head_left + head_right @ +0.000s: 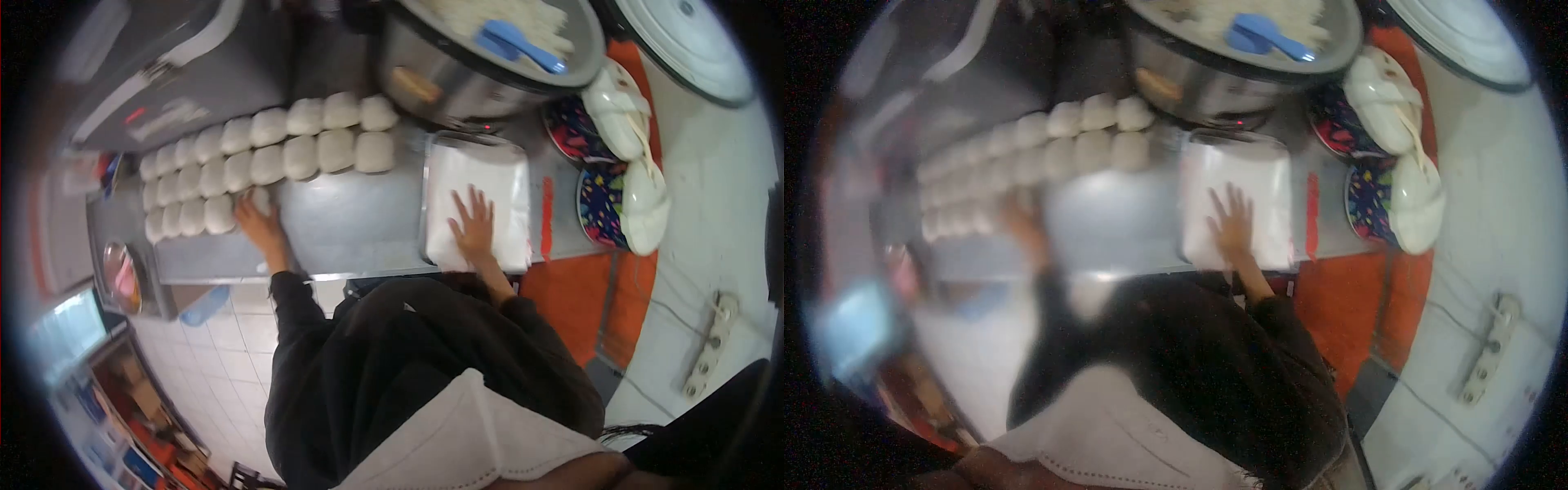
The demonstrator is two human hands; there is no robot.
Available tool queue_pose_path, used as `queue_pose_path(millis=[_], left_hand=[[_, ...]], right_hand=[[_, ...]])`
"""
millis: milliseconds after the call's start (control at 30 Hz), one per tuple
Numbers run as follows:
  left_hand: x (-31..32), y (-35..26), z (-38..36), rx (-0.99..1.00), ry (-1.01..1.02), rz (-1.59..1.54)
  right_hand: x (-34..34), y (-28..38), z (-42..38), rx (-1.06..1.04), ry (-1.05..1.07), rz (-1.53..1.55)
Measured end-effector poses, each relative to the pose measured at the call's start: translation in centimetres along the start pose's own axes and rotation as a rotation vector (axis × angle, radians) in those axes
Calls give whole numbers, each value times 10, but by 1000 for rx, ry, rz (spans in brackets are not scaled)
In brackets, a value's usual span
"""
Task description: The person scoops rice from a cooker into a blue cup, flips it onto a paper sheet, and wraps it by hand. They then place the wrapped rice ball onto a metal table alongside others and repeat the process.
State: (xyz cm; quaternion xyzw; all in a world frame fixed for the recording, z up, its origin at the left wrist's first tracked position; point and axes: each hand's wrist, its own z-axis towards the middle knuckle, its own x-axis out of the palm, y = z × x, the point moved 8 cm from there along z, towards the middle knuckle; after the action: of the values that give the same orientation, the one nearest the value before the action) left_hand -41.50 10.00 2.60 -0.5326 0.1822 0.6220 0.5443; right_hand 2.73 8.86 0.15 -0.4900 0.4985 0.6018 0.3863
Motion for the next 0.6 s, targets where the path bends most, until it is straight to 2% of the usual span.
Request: queue_pose_path(millis=[67,133,200,233,300,333,367,400,433,467,500,533,567,600], left_hand=[[9,13,-3,147,-24,19],[-3,6,1,45,-58,-64],[-21,-21,4,58,-141,2],[-28,-38,4,47,-211,65],[-20,-70,-10,103,-175,-96],[-15,-107,-18,90,-44,-257],[-18,-156,-26,80,95,-413],[-17,-210,-30,53,374,-607],[21,-234,-53,241,535,-769],[100,-237,-108,523,556,-521],[83,-272,-102,235,764,-835],[91,-285,-104,241,756,-837],[99,-300,-114,474,736,-640],[106,-309,-121,698,705,-432]], right_hand=[[0,-4,19,3,10,-5],[-5,-6,25,-7,-5,-3],[-14,-9,31,10,-58,160],[-37,-13,34,64,-169,344],[-112,-16,63,11,-315,405],[-157,-17,72,-30,-415,473],[-212,-17,88,-166,-593,440],[-265,-17,111,-299,-765,405],[-302,-12,146,-248,-748,324],[-327,-9,180,-197,-727,247],[-324,-6,224,-261,-500,193],[-313,-3,255,-322,-273,134],[-308,-3,268,-325,-282,131],[-268,-5,286,-299,15,-142]])
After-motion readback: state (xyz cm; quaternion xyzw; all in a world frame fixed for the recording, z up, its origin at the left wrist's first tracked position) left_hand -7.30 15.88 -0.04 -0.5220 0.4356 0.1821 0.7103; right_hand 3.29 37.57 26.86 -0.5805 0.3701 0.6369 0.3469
